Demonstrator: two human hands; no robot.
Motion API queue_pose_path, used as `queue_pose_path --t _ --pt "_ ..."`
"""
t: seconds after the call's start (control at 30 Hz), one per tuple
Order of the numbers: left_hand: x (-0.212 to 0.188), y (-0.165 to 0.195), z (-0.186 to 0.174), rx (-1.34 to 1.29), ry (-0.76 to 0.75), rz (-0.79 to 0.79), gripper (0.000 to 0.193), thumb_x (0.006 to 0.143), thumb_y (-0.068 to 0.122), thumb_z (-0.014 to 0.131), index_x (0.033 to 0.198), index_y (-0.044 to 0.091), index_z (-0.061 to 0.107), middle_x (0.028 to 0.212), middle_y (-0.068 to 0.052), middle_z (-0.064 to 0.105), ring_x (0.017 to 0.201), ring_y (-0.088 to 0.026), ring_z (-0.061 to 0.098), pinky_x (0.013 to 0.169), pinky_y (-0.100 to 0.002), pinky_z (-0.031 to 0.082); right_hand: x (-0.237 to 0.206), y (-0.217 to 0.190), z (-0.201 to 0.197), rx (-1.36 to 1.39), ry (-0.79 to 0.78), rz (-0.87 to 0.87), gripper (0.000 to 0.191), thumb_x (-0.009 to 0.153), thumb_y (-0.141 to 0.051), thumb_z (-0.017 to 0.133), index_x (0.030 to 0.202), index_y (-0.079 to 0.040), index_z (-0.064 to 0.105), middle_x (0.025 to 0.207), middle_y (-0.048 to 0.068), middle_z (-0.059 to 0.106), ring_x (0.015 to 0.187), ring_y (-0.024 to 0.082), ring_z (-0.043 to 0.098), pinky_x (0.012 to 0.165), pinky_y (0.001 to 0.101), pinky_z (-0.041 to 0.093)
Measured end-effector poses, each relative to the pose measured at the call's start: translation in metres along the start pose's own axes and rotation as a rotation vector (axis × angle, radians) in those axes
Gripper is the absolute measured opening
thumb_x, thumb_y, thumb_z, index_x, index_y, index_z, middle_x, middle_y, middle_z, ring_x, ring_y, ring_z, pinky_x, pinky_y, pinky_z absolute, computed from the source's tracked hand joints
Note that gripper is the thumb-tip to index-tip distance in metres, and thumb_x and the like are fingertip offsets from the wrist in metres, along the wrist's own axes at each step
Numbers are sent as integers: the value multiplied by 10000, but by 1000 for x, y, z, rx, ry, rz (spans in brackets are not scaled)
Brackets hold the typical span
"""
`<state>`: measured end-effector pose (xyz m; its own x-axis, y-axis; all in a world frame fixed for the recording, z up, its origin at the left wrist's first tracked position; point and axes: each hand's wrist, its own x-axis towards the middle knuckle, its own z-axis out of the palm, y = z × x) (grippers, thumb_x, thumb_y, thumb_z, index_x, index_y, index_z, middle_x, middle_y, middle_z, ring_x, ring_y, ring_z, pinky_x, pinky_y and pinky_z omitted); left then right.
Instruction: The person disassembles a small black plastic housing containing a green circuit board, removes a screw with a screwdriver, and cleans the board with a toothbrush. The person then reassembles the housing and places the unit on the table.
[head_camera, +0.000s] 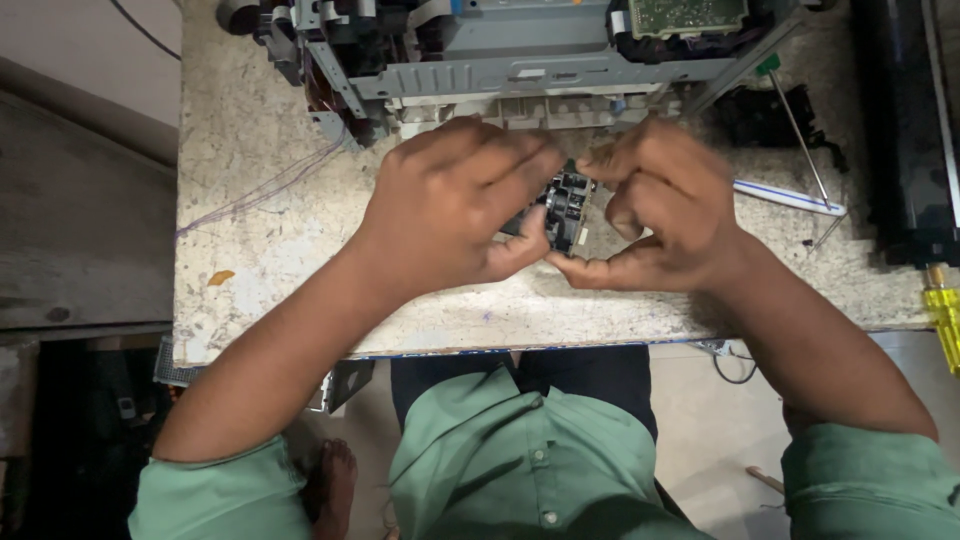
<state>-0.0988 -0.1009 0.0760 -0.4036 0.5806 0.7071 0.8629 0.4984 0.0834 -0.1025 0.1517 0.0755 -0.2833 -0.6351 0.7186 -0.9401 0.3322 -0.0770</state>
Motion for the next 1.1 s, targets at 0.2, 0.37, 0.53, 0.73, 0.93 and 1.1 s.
queue_pose_path --t 0.2,0.37,0.53,0.73,0.93,1.1 --pt "-4 2 1 56 0 32 375 871 196 768 1203 32 707 1192 -73 694 982 -239 695 805 -362 610 0 0 2 2 11 -61 629 763 -294 1005 720 -128 400 915 166 645 860 289 711 640 380 553" --pt "-5 3 -1 52 15 43 385 854 177 767 1192 8 693 1164 -82 694 989 -259 693 830 -373 613 0 -1 4 -1 18 -66 632 771 -304 1007 723 -124 403 921 165 640 874 289 718 635 361 556" --pt "-4 4 0 67 19 47 403 844 186 772 1187 -8 686 1141 -98 694 982 -278 694 816 -382 610 1 0 4 0 20 -69 646 749 -323 1020 711 -124 406 905 157 637 869 288 721 618 354 542" --pt "-7 6 -1 63 18 29 391 855 183 765 1193 4 687 1162 -98 695 1011 -267 705 844 -381 616 2 -2 3 37 11 -64 650 743 -333 1013 707 -120 400 930 172 646 884 294 715 650 372 558" --pt "-5 6 -3 32 22 8 381 868 193 765 1200 18 699 1177 -85 698 999 -246 709 834 -374 614 2 -1 3 32 19 -75 647 746 -302 1016 705 -127 395 936 169 646 877 281 704 645 370 550" --pt "-4 7 -4 28 21 1 376 866 177 763 1202 19 708 1184 -83 698 982 -239 703 818 -367 615 0 0 0 36 10 -54 638 752 -307 1009 721 -125 399 965 178 642 910 304 715 649 375 548"
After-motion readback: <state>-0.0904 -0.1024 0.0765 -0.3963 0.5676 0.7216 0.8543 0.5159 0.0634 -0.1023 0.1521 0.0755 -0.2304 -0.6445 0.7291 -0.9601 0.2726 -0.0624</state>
